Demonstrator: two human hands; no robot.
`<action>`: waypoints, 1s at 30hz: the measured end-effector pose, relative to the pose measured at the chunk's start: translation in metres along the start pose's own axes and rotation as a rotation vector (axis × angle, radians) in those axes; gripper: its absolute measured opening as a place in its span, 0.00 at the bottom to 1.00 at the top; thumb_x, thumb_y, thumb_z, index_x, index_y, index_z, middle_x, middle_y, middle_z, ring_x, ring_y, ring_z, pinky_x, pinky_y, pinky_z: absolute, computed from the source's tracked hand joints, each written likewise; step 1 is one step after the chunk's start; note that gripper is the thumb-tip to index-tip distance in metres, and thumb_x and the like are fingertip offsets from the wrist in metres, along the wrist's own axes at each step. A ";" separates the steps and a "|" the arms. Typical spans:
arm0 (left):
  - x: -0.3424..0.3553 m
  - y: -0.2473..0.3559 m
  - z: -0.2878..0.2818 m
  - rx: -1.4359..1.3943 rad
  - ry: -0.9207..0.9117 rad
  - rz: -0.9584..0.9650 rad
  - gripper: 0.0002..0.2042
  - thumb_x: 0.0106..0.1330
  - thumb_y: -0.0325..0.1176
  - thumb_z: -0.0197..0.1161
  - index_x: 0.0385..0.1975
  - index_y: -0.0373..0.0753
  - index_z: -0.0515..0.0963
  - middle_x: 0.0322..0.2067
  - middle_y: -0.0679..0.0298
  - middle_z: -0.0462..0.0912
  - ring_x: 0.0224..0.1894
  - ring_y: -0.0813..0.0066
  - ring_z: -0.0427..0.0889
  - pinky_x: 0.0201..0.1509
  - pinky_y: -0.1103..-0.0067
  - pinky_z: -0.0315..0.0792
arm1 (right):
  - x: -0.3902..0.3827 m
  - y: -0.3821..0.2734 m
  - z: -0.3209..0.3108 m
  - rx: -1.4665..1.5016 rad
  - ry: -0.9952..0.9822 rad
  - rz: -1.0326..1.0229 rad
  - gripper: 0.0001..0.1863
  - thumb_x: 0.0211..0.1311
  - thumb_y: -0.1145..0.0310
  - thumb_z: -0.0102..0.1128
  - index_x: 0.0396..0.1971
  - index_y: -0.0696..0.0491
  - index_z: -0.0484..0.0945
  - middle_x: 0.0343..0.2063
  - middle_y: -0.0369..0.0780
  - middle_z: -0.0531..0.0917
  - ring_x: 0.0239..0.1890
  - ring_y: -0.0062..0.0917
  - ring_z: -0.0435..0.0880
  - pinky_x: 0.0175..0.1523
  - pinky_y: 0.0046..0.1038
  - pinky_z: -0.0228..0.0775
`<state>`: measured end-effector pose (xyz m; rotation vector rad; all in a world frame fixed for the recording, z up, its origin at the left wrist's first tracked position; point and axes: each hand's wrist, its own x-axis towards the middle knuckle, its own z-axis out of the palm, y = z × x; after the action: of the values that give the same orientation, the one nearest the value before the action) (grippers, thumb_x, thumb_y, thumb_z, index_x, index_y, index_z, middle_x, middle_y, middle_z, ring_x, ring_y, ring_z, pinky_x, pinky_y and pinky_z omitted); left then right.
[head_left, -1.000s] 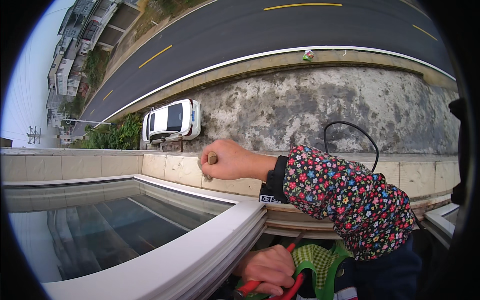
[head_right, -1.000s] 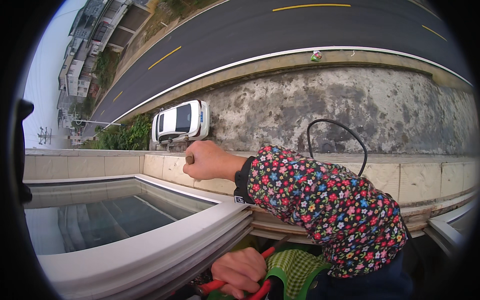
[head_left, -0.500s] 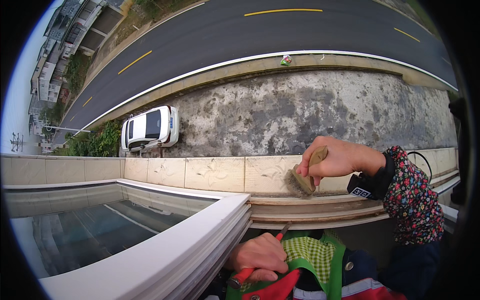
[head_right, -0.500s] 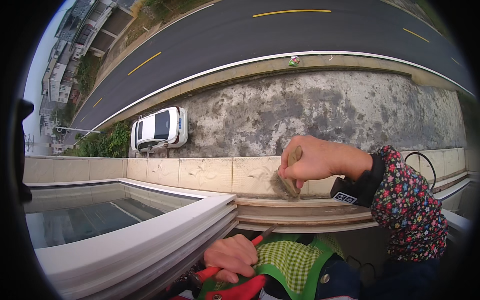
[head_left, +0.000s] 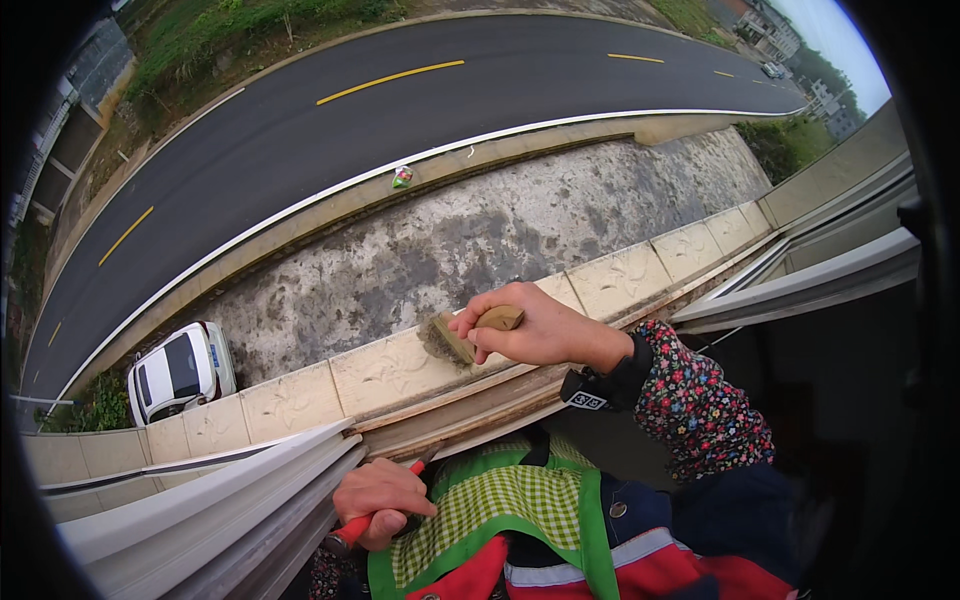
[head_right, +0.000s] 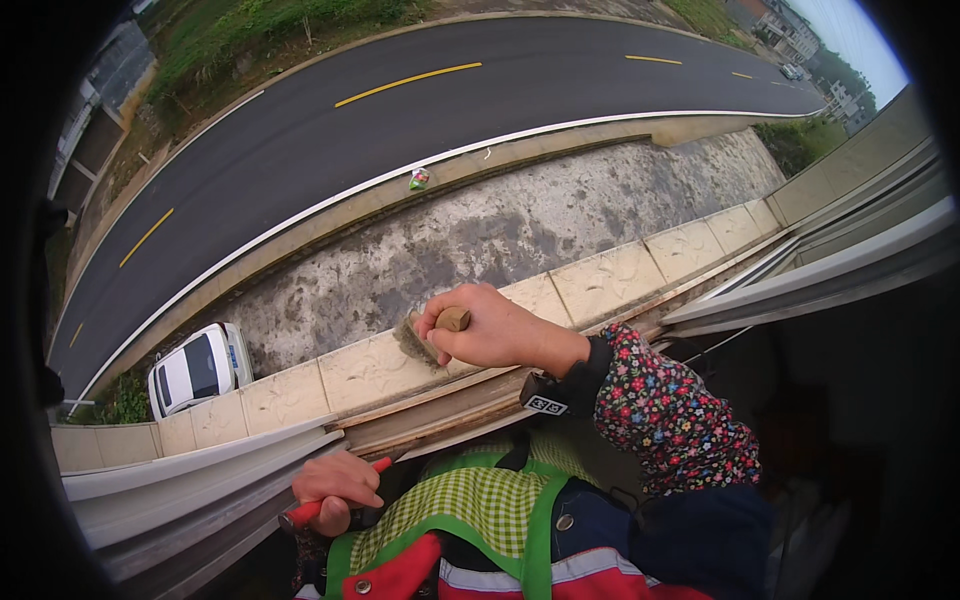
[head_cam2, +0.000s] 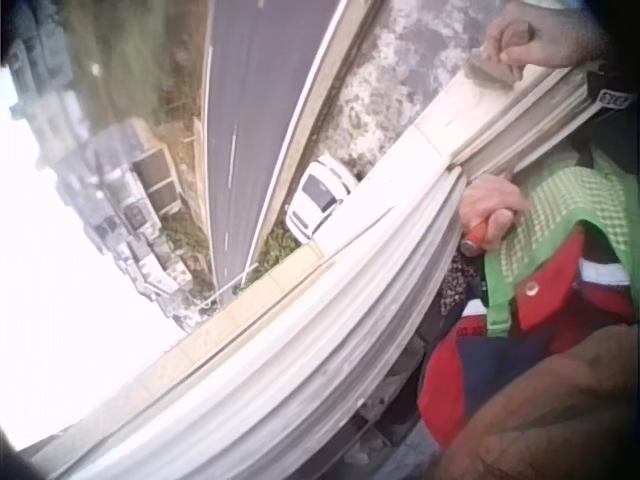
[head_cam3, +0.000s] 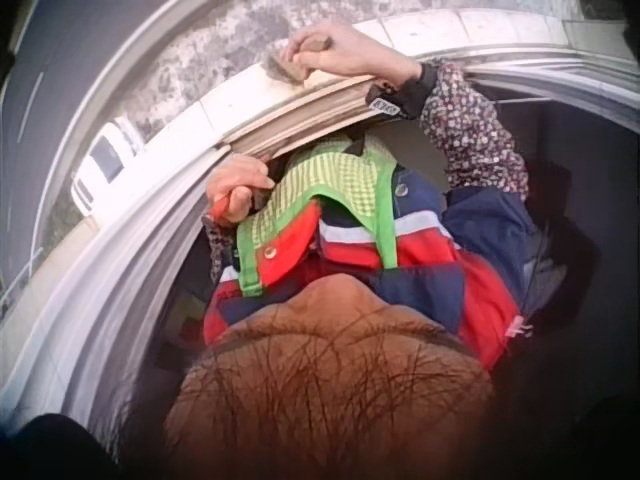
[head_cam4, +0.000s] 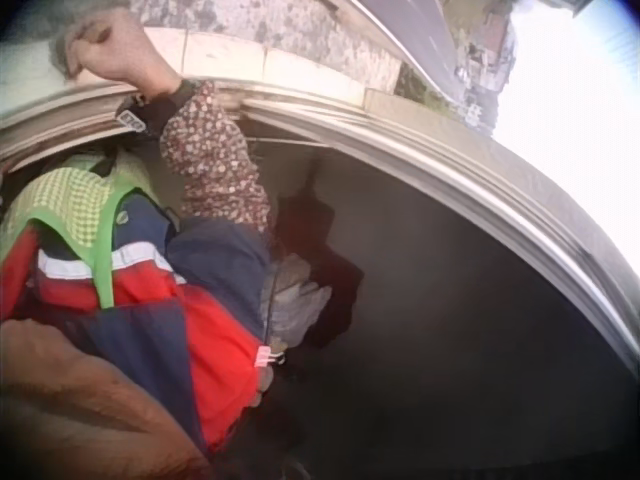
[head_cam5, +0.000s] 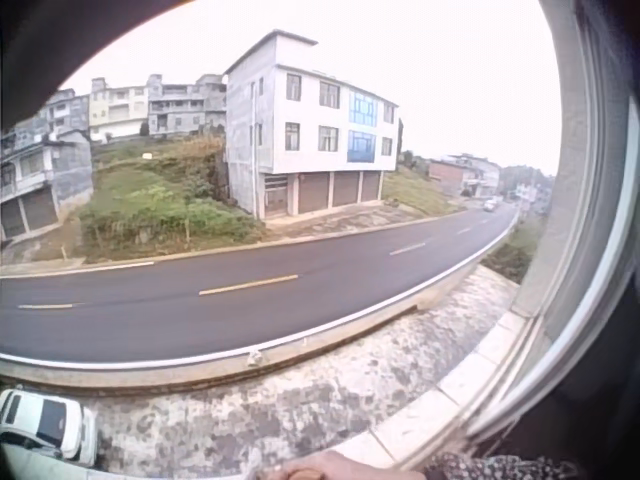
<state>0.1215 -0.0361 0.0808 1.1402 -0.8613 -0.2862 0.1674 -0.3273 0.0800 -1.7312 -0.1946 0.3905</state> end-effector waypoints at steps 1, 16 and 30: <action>-0.002 0.000 -0.001 -0.003 -0.003 0.005 0.24 0.74 0.43 0.56 0.24 0.26 0.82 0.15 0.54 0.77 0.13 0.62 0.76 0.17 0.72 0.67 | -0.007 0.008 -0.002 0.076 0.027 0.133 0.08 0.60 0.74 0.58 0.36 0.62 0.82 0.28 0.41 0.86 0.29 0.20 0.87 0.38 0.24 0.77; -0.014 0.002 -0.001 0.113 0.071 -0.120 0.25 0.72 0.50 0.57 0.21 0.34 0.84 0.12 0.65 0.75 0.18 0.66 0.80 0.27 0.73 0.73 | -0.087 0.014 -0.062 0.075 0.200 0.193 0.07 0.58 0.82 0.55 0.35 0.63 0.81 0.42 0.47 0.86 0.31 0.26 0.88 0.41 0.24 0.79; -0.014 -0.007 -0.001 0.071 0.103 -0.013 0.24 0.72 0.45 0.55 0.20 0.31 0.84 0.10 0.64 0.74 0.12 0.71 0.74 0.20 0.77 0.69 | -0.096 0.114 -0.159 -1.129 1.007 0.791 0.08 0.54 0.70 0.60 0.30 0.58 0.82 0.39 0.55 0.84 0.40 0.48 0.85 0.45 0.45 0.78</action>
<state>0.1147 -0.0304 0.0682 1.2165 -0.7785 -0.2076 0.1261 -0.5290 0.0081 -2.8464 1.2514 -0.1460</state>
